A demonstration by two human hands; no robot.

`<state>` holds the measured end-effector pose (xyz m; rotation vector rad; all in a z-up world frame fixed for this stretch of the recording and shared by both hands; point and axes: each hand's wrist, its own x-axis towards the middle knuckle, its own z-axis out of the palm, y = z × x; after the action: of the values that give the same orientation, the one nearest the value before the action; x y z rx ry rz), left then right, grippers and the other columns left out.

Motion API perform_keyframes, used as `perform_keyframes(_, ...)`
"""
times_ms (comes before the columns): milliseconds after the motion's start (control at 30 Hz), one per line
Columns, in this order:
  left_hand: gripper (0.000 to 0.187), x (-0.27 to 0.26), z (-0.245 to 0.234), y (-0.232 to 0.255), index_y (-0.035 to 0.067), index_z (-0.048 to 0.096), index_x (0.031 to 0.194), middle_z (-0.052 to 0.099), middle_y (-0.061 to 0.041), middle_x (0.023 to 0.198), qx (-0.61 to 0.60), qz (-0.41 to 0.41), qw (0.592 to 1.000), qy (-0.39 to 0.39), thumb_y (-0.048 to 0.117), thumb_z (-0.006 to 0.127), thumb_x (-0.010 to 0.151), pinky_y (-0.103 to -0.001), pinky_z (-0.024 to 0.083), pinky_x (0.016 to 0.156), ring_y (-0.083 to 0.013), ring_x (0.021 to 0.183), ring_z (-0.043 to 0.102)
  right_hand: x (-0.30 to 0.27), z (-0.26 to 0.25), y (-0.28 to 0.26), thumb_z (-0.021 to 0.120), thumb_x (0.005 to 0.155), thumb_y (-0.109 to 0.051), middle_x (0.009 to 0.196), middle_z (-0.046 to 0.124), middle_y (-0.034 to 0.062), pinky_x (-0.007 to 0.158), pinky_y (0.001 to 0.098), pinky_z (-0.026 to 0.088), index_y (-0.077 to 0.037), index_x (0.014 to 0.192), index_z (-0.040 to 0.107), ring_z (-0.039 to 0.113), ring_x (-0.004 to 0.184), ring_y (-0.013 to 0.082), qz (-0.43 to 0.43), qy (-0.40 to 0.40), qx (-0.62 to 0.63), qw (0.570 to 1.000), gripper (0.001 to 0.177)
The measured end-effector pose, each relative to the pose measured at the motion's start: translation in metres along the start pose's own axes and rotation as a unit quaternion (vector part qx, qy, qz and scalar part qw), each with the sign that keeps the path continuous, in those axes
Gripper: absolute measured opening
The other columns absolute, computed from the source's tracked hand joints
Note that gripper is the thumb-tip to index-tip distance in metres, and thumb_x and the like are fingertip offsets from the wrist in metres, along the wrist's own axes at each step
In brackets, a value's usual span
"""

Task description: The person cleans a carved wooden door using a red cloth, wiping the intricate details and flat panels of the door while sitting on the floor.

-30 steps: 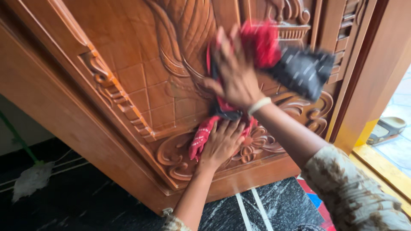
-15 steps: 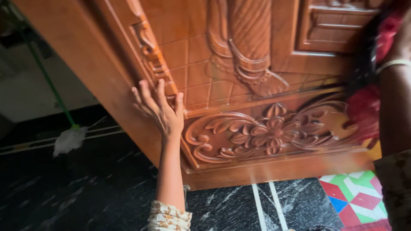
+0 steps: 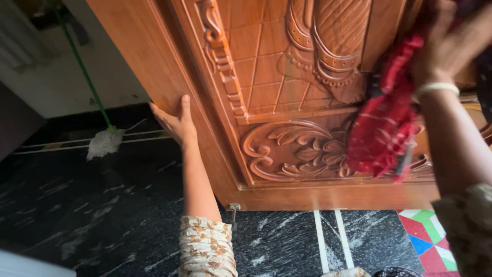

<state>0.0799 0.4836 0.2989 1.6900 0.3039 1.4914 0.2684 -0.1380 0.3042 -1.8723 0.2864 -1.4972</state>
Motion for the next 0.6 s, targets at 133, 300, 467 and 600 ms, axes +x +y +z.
perform_keyframes(133,0.112,0.005,-0.005,-0.003,-0.008,0.031,0.152,0.041,-0.029,0.153,0.010,-0.047,0.998,-0.032,0.058,0.085,0.080,-0.047,0.040,0.117,-0.0408,0.142,0.045,-0.022,-0.011,-0.145,0.056,0.106,-0.049,0.149,0.035,0.0358,0.120,0.0554,0.029,0.012,0.150,0.033,0.036,0.141,0.0496,-0.258,-0.009,0.010,0.966,0.079)
perform_keyframes(300,0.102,0.000,-0.021,0.010,-0.008,0.036,0.149,0.048,-0.029,0.148,-0.001,-0.040,0.999,-0.032,0.053,0.084,0.083,-0.044,0.042,0.114,-0.0396,0.137,0.051,-0.074,-0.050,-0.291,0.075,0.104,-0.046,0.143,0.051,0.0292,0.109,0.0545,0.042,0.005,0.150,0.047,0.050,0.130,0.0485,-0.331,-0.148,0.148,0.920,0.075)
perform_keyframes(467,0.088,-0.020,-0.059,0.053,-0.006,0.040,0.148,0.055,-0.026,0.144,-0.046,-0.052,0.997,-0.041,0.047,0.077,0.088,-0.040,0.046,0.109,-0.0362,0.131,0.057,-0.155,-0.091,-0.354,0.065,0.103,-0.029,0.165,0.016,0.0365,0.127,0.0540,0.022,0.017,0.147,0.037,0.022,0.154,0.0499,-0.450,-0.309,0.303,0.781,0.069)
perform_keyframes(600,0.082,-0.042,-0.105,0.071,-0.005,0.036,0.153,0.047,-0.029,0.151,0.069,0.009,0.997,-0.022,0.044,0.072,0.098,-0.046,0.038,0.118,-0.0404,0.141,0.047,-0.163,-0.109,-0.374,0.063,0.105,-0.018,0.168,0.021,0.0301,0.133,0.0506,0.019,0.009,0.145,0.047,0.019,0.160,0.0436,-0.463,-0.278,0.327,0.775,0.051)
